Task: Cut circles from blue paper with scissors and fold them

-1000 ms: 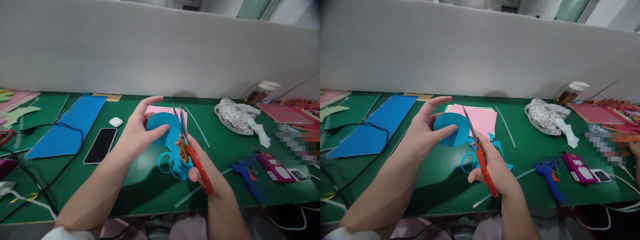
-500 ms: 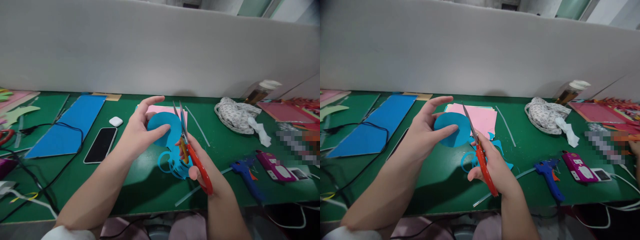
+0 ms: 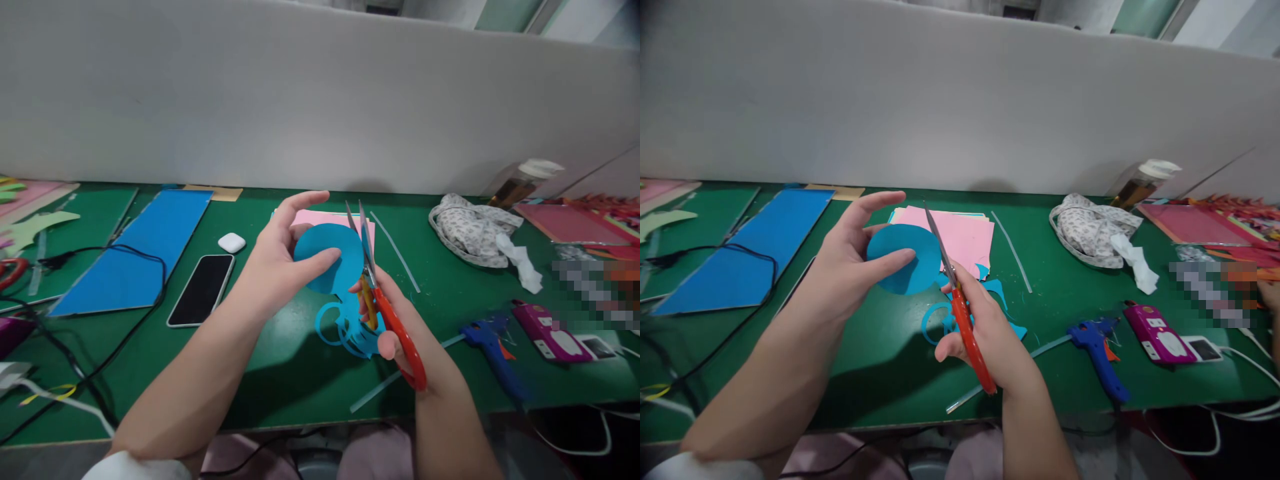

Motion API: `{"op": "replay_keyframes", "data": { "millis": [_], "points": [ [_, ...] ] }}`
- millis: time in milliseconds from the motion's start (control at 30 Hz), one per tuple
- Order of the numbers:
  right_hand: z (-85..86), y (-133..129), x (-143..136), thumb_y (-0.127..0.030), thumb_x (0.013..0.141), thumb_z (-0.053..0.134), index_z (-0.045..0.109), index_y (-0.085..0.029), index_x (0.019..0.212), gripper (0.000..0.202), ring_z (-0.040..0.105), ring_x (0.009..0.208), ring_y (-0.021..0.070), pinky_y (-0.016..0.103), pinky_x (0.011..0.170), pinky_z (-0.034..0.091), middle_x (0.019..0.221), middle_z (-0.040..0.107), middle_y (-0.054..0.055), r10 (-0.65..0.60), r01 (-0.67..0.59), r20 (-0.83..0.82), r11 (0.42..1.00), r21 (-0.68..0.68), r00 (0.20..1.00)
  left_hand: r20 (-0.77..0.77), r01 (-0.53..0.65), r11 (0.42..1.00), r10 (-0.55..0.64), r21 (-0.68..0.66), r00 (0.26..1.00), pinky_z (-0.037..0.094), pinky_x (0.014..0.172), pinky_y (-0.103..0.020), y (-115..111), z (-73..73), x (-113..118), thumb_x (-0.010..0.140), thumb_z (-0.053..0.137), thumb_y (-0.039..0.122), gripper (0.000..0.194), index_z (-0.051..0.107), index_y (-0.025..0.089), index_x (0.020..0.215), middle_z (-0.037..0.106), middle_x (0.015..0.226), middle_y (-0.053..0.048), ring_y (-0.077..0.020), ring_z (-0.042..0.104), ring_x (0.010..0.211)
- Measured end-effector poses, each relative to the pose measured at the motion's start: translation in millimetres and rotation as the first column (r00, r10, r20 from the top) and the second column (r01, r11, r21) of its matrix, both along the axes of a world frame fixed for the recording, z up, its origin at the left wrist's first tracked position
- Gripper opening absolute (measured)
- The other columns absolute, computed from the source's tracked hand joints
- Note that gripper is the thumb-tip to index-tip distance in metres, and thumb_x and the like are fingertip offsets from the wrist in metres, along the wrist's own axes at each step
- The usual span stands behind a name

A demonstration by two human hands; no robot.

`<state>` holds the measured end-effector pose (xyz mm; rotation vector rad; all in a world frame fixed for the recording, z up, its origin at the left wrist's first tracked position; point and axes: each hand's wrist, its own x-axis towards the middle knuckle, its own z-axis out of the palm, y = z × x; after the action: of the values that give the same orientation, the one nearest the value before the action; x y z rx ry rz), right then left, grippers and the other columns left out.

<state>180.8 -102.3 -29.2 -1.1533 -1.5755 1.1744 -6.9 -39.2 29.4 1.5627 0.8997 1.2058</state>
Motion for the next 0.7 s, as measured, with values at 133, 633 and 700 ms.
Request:
{"op": "replay_keyframes", "data": {
  "millis": [133,633,700],
  "points": [
    [-1.9,0.2,-0.4,-0.087,0.046,0.054,0.042,-0.028,0.137,0.109,0.055,0.1,0.0279,0.041,0.086,0.048,0.108,0.054,0.009,-0.004,0.004,-0.004,1.0,0.023,1.0,0.007,-0.009,1.0,0.01,-0.01,1.0,0.054,0.05,-0.022,-0.7,1.4,0.5,0.071,0.069,0.016,0.058,0.05,0.03,0.124,0.062,0.074,0.003,-0.0131,0.063,0.061],
    [-12.0,2.4,1.2,-0.079,0.054,0.063,0.04,-0.033,0.141,0.101,0.057,0.098,0.0274,0.042,0.082,0.054,0.119,0.054,0.01,0.004,0.001,-0.05,0.995,0.103,0.999,-0.023,-0.022,1.0,0.022,-0.008,0.999,0.053,0.052,-0.025,-1.4,2.1,-0.3,0.072,0.069,0.019,0.059,0.048,0.03,0.126,0.062,0.079,0.001,-0.0164,0.064,0.066],
    [-12.7,2.8,1.2,-0.079,0.055,0.062,0.039,-0.033,0.141,0.1,0.057,0.097,0.0267,0.042,0.082,0.054,0.119,0.054,0.01,0.007,-0.001,-0.055,0.995,0.105,0.998,-0.026,-0.026,1.0,0.026,0.001,0.999,0.052,0.051,-0.025,-1.2,2.3,-0.2,0.072,0.069,0.019,0.058,0.048,0.029,0.126,0.062,0.078,0.001,-0.0162,0.063,0.066]
  ]
}}
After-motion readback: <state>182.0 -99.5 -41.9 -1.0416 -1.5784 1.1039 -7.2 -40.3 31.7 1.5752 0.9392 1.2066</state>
